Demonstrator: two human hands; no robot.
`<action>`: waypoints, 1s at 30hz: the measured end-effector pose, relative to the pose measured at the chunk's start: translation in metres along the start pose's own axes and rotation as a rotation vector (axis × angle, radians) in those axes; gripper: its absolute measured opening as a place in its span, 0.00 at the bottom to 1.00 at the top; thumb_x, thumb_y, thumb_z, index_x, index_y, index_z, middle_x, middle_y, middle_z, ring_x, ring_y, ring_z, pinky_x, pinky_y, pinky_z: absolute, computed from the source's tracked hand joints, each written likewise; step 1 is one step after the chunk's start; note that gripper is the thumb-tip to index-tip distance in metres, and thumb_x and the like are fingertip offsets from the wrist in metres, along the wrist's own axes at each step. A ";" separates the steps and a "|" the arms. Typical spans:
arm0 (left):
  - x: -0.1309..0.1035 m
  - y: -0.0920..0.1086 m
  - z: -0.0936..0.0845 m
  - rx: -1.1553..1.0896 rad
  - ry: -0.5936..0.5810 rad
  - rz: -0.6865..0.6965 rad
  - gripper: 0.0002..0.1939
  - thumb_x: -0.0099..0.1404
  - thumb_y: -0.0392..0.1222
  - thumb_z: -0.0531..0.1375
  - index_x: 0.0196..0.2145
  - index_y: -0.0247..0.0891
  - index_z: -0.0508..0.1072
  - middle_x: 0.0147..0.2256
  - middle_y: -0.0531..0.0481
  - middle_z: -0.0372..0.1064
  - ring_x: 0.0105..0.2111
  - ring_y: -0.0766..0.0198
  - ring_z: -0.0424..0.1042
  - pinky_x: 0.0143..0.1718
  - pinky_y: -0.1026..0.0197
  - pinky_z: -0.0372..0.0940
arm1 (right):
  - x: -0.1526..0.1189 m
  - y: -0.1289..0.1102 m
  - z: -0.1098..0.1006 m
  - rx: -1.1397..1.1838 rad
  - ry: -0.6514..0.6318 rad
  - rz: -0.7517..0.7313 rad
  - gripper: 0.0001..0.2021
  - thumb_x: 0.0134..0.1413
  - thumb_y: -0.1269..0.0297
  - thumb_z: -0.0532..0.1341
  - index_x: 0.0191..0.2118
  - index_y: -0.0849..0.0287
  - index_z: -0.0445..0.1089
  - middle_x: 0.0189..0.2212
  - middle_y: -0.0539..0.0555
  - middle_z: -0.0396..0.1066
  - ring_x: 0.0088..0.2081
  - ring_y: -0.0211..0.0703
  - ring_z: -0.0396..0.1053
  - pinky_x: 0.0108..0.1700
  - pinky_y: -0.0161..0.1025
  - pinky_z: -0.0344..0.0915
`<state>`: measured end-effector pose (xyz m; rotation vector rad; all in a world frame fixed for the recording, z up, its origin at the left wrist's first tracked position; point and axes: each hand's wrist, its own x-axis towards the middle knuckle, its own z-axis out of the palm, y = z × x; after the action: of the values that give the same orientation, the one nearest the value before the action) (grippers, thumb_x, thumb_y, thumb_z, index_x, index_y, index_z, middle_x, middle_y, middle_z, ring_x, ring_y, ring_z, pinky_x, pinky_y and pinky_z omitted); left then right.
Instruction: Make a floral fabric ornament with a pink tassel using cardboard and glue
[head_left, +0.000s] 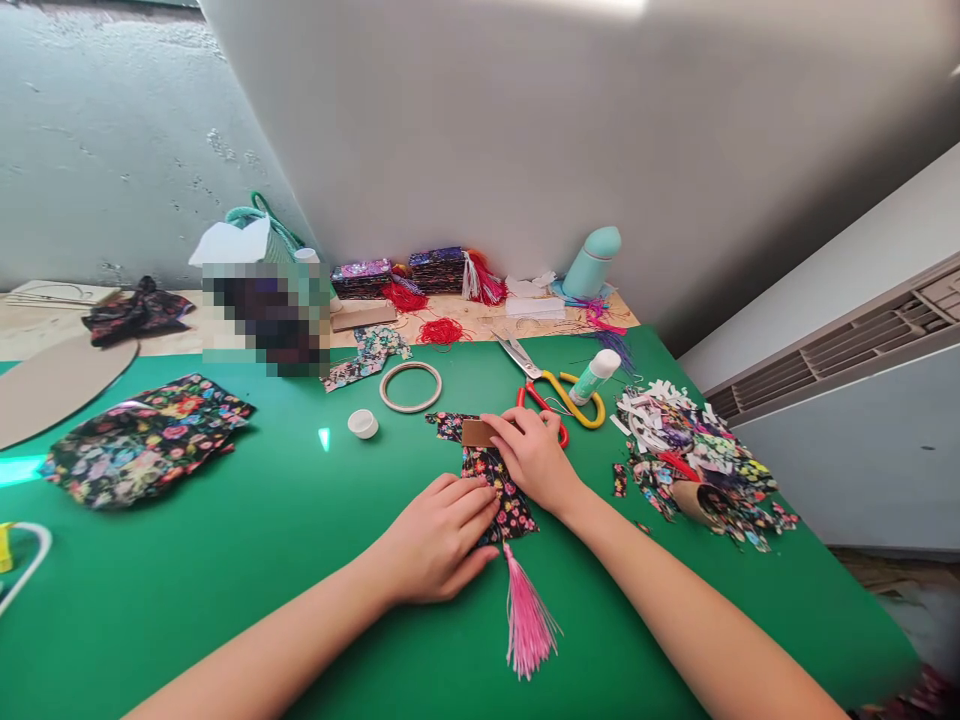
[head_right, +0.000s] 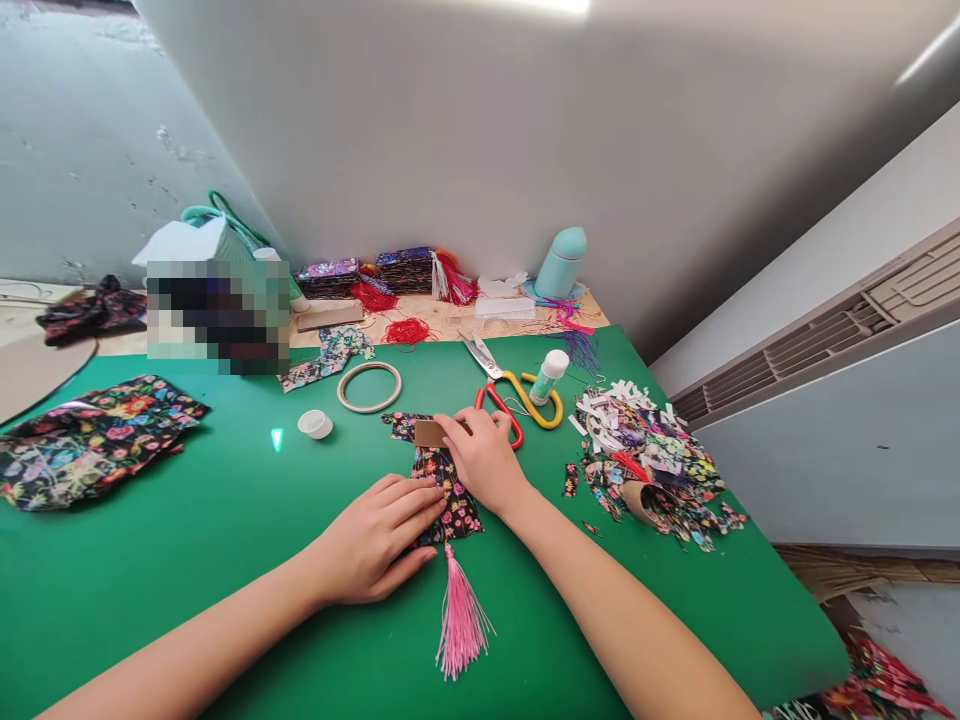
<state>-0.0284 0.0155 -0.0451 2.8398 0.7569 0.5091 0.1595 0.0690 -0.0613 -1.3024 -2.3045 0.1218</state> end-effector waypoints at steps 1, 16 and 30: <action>0.000 0.000 0.000 -0.004 -0.002 -0.002 0.19 0.67 0.44 0.50 0.49 0.29 0.68 0.47 0.37 0.70 0.49 0.49 0.68 0.46 0.48 0.65 | 0.001 0.000 0.001 -0.021 0.008 -0.003 0.15 0.62 0.71 0.51 0.52 0.59 0.66 0.40 0.57 0.70 0.41 0.45 0.66 0.44 0.46 0.49; -0.001 0.002 0.001 0.040 -0.032 -0.023 0.20 0.67 0.43 0.50 0.52 0.29 0.65 0.51 0.35 0.66 0.50 0.48 0.66 0.49 0.47 0.63 | -0.013 -0.006 -0.014 0.359 0.008 0.031 0.15 0.60 0.73 0.53 0.51 0.57 0.66 0.38 0.56 0.69 0.41 0.44 0.68 0.44 0.40 0.66; -0.001 0.000 -0.003 -0.044 -0.022 -0.021 0.24 0.65 0.46 0.52 0.54 0.29 0.63 0.51 0.34 0.66 0.50 0.47 0.65 0.50 0.45 0.62 | -0.004 -0.004 -0.005 0.098 0.009 -0.003 0.14 0.61 0.72 0.52 0.50 0.59 0.67 0.38 0.57 0.71 0.39 0.47 0.66 0.42 0.44 0.61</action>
<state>-0.0299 0.0156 -0.0428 2.7892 0.7610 0.4851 0.1600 0.0626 -0.0573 -1.2476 -2.2631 0.2248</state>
